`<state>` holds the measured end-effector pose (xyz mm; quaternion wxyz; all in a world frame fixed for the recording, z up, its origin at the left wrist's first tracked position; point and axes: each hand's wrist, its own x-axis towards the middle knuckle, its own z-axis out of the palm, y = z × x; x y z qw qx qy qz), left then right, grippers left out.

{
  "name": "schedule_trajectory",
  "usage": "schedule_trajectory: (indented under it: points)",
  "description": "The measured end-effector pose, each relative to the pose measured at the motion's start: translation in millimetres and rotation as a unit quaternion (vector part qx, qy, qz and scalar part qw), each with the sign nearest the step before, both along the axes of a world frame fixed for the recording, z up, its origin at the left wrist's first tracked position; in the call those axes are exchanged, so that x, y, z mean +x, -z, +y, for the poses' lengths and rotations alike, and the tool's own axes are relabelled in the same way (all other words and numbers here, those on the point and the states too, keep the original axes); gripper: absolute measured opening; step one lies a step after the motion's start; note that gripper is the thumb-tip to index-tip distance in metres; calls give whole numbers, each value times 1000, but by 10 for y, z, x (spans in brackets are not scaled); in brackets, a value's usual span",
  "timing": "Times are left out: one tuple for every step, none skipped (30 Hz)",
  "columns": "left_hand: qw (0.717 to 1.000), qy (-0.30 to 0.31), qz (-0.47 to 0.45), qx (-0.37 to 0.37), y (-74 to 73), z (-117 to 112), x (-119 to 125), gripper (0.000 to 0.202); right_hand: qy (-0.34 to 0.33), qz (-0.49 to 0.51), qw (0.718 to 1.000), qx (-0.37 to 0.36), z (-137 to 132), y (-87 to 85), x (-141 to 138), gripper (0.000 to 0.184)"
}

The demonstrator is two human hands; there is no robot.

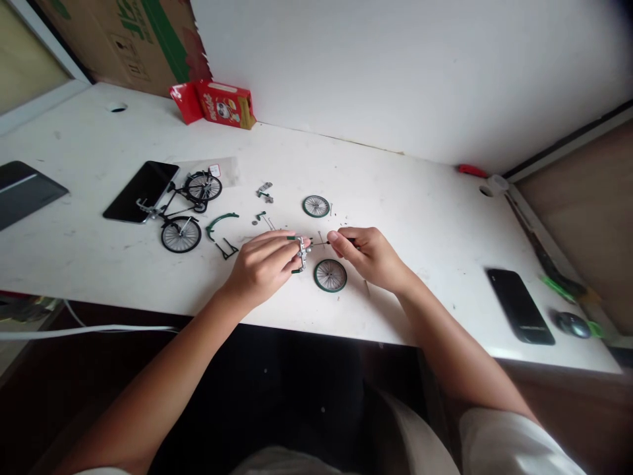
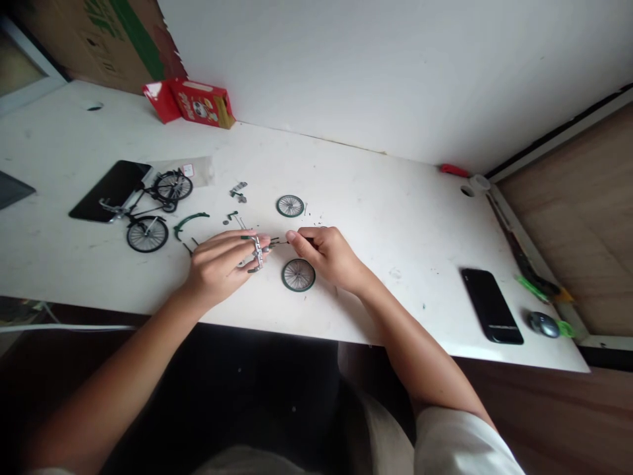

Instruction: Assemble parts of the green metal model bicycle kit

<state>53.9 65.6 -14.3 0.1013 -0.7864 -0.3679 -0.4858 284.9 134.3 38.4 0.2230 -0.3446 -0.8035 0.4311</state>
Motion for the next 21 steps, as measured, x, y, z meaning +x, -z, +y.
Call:
schedule_trajectory:
  points:
    - [1000, -1, 6, 2, -2, -2, 4, 36, 1, 4, 1000, -5, -3, -1, -5, 54]
    - [1000, -3, 7, 1, -3, -3, 9, 36, 1, 6, 1000, -6, 0, -3, -6, 54]
    - [1000, -7, 4, 0, -4, -3, 14, 36, 2, 7, 1000, -3, 10, -5, 0, 55]
    - [1000, -12, -2, -3, -5, -2, 20, 36, 7, 12, 1000, 4, 29, -6, 14, 55]
    - [1000, -18, -13, -6, -5, 0, 24, 35, 19, 17, 1000, 15, 60, -6, 34, 55]
    - [999, -27, -29, -14, -5, 1, 27, 34, 39, 23, 999, 29, 102, -2, 62, 56]
    - [998, -38, -47, -27, -5, 3, 28, 32, 64, 25, 997, 45, 156, 7, 95, 56]
    - [996, -47, -69, -44, -5, 2, 29, 28, 91, 19, 994, 66, 220, 24, 133, 55]
    - [992, -53, -95, -65, -6, 1, 30, 24, 113, -1, 989, 94, 293, 49, 175, 52]
    - [986, -57, -126, -92, -7, -3, 30, 20, 121, -35, 985, 122, 369, 83, 218, 46]
    - [977, -54, -164, -123, -9, -7, 31, 17, 124, -70, 977, 161, 447, 124, 261, 39]
    - [964, -47, -210, -158, -12, -12, 30, 16, 128, -99, 966, 204, 522, 172, 303, 34]
    - [944, -36, -263, -196, -17, -16, 28, 18, 131, -118, 957, 233, 590, 222, 343, 32]
    - [918, -23, -318, -237, -24, -18, 23, 22, 128, -131, 952, 243, 650, 274, 379, 30]
    - [887, -6, -370, -274, -33, -18, 14, 26, 126, -144, 951, 241, 698, 323, 409, 28]
    - [856, 13, -415, -307, -43, -16, 1, 30, 124, -153, 952, 235, 734, 368, 431, 27]
    - [826, 34, -452, -334, -56, -12, -14, 33, 122, -159, 953, 227, 758, 407, 444, 26]
    - [800, 56, -480, -355, -70, -8, -33, 35, 124, -161, 953, 224, 770, 435, 447, 27]
    - [777, 77, -502, -371, -85, -5, -51, 37, 130, -156, 952, 228, 770, 452, 439, 28]
    - [757, 95, -521, -382, -100, -6, -70, 38, 138, -149, 950, 235, 760, 453, 421, 30]
    - [739, 108, -537, -392, -113, -11, -87, 39, 147, -138, 948, 245, 739, 435, 396, 33]
